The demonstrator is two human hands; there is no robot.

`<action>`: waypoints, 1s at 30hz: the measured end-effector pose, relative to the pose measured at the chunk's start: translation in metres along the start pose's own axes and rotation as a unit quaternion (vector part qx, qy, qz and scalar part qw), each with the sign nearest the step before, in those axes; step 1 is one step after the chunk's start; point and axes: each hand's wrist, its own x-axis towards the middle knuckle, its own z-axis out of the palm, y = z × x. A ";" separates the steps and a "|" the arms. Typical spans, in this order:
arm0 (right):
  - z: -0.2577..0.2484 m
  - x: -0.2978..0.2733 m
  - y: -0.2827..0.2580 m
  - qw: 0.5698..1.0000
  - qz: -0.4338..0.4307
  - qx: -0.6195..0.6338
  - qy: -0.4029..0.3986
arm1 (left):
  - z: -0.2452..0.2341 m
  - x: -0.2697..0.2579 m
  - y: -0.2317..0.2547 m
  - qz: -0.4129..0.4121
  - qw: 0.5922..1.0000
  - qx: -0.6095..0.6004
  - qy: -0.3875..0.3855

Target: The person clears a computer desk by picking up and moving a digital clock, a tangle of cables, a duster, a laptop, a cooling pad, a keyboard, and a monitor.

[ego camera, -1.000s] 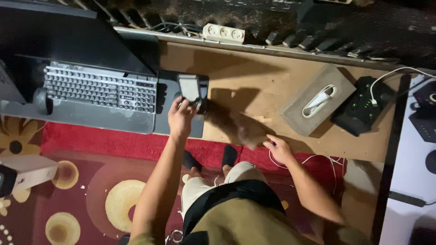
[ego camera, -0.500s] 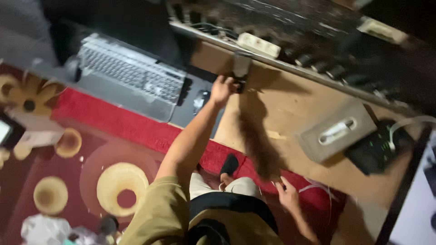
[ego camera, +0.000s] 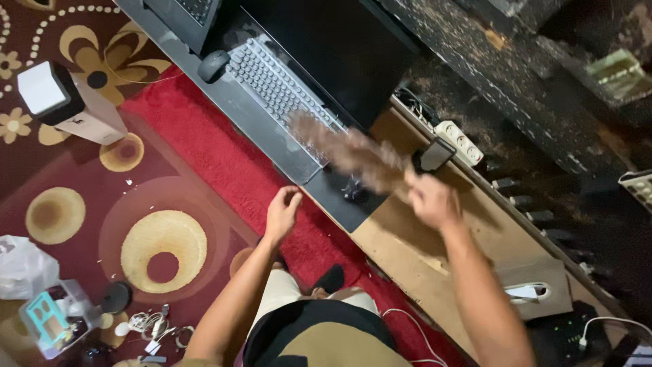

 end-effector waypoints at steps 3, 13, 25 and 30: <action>-0.037 0.078 -0.016 0.977 -0.134 -0.017 0.164 | -0.021 -0.010 -0.012 -0.038 0.997 0.018 -0.059; 0.023 0.111 -0.025 0.998 -0.015 -0.026 0.055 | -0.097 0.051 0.013 0.000 0.999 0.013 -0.042; 0.027 0.132 -0.106 0.986 0.001 0.018 0.165 | -0.169 0.125 0.006 -0.033 0.993 0.005 -0.115; 0.038 0.160 -0.160 0.971 0.120 0.071 0.193 | -0.214 0.149 0.043 0.211 0.953 0.204 -0.072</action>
